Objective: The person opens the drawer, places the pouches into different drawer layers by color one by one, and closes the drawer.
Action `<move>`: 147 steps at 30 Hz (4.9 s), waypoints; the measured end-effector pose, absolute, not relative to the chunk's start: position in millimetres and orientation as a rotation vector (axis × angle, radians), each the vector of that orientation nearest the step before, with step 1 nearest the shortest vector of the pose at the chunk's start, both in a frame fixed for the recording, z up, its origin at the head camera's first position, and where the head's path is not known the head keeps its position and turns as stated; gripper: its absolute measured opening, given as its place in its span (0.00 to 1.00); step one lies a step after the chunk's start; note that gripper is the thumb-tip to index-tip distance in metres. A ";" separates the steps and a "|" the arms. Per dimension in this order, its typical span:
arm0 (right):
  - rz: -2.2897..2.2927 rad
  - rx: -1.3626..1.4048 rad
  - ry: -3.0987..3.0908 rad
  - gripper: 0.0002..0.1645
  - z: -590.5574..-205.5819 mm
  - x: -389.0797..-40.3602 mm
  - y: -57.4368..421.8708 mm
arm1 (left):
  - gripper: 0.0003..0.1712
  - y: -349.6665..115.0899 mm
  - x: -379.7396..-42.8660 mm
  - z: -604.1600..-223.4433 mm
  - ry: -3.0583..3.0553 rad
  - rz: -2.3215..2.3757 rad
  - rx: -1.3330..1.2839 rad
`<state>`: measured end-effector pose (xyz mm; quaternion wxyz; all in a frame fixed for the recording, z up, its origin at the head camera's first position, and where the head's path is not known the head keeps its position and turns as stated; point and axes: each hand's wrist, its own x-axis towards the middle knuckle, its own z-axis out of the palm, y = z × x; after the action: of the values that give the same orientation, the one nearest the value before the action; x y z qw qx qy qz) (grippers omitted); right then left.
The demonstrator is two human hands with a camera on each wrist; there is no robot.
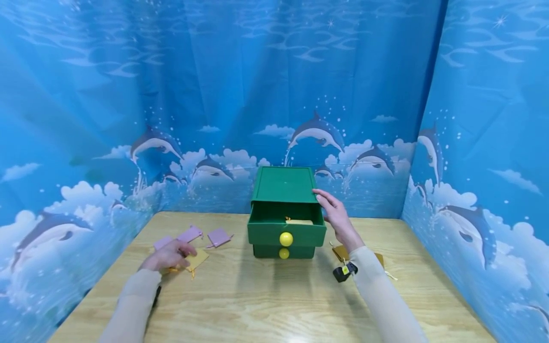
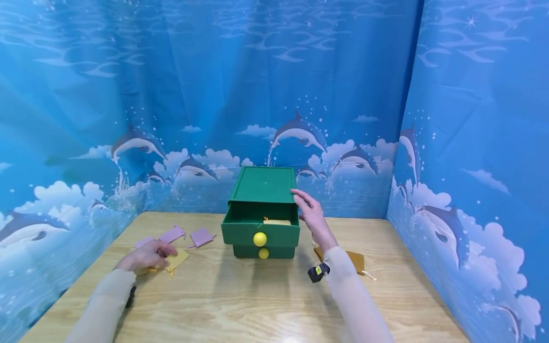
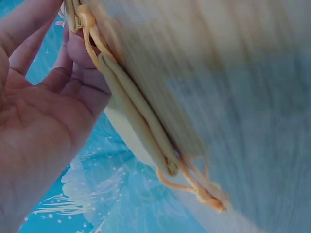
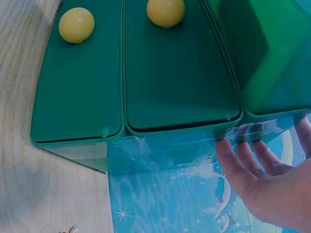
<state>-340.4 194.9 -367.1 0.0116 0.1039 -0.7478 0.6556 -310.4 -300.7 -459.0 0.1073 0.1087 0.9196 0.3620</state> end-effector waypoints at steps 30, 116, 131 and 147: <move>2.097 0.315 -2.347 0.29 -346.2 -320.1 190.1 | 0.22 -300.6 -307.4 -445.2 2.630 1.304 0.368; 2.069 0.264 -2.344 0.31 -365.6 -342.4 193.4 | 0.15 -167.8 -312.2 -363.2 2.607 2.680 0.372; 2.076 0.270 -2.341 0.29 -362.0 -341.6 194.7 | 0.17 -144.5 -310.7 -350.1 2.523 2.613 0.580; 2.036 0.298 -2.330 0.33 -362.0 -341.4 193.8 | 0.13 -123.2 -298.3 -334.5 2.531 2.449 0.802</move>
<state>-341.4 193.8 -362.0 0.0165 0.0959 -0.7495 0.6549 -298.3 -123.2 -334.5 -0.2330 0.2159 0.6814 0.6594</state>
